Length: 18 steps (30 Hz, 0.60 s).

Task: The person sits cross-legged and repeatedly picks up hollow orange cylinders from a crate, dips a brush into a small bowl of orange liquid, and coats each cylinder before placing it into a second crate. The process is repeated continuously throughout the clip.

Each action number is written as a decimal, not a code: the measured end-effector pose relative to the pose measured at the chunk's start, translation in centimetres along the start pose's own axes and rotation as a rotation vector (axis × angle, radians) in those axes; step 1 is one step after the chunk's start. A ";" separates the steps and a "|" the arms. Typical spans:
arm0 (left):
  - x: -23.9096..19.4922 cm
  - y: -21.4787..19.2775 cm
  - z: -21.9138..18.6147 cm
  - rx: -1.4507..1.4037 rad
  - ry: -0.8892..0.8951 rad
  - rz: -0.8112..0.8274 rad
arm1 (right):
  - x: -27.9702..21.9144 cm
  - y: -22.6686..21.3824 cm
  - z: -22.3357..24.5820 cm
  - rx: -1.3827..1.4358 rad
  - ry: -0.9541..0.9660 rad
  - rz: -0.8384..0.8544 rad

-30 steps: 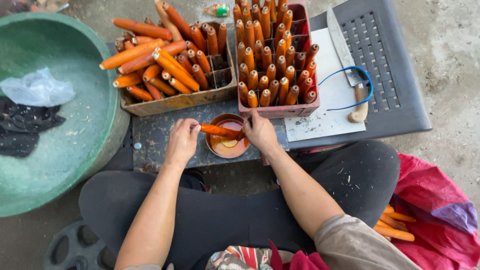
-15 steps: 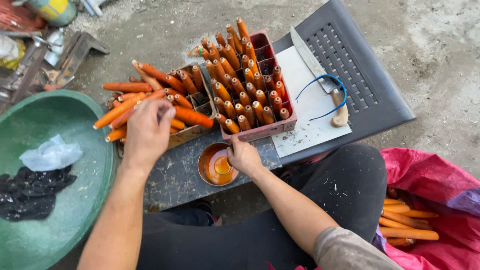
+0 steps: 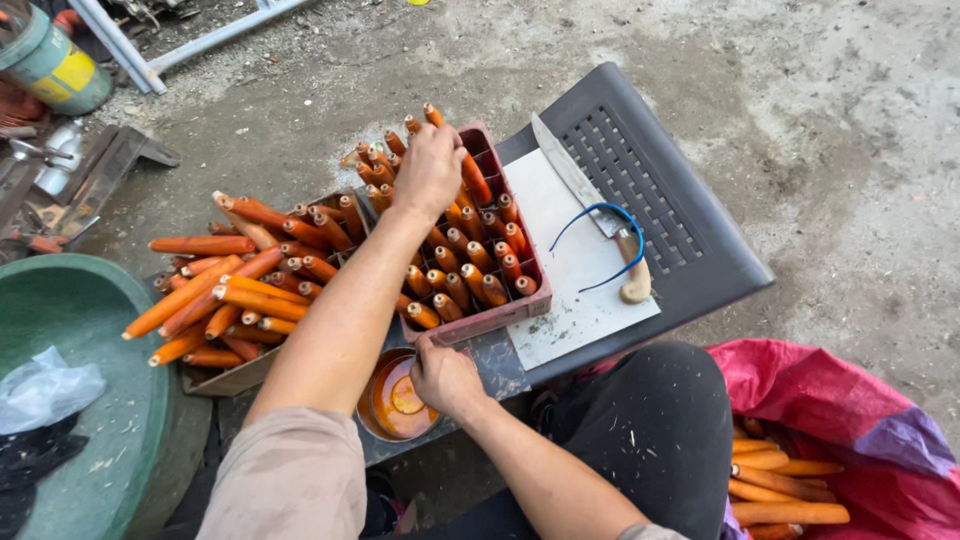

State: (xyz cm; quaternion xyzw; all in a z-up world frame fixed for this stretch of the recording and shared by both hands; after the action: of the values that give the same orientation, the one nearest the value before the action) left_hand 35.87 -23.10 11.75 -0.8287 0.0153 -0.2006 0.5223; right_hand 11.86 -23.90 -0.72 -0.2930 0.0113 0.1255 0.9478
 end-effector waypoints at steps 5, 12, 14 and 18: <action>0.5 5.6 1.4 0.115 0.071 0.063 | 0.3 0.3 0.1 0.007 0.005 0.042; 0.4 8.1 1.2 0.157 0.087 0.136 | 0.6 0.9 0.5 0.017 0.021 0.078; 0.3 7.2 1.0 0.149 0.084 0.146 | 0.7 0.9 0.4 -0.004 0.007 0.062; -0.4 2.7 2.5 0.000 0.033 0.087 | 0.6 1.1 -0.2 -0.009 0.026 0.053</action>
State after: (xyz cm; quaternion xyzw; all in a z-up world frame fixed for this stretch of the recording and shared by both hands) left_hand 36.89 -22.09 8.29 -0.8239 0.0603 -0.1914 0.5301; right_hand 12.22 -23.02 -1.56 -0.2985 0.0307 0.1469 0.9425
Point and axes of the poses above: each hand's wrist, its own x-axis towards the middle knuckle, its own y-axis out of the palm, z = x × y, the point moved 5 cm from there along x, towards the middle knuckle, and after that the axes turned 5 degrees about x, right-handed, at the moved point
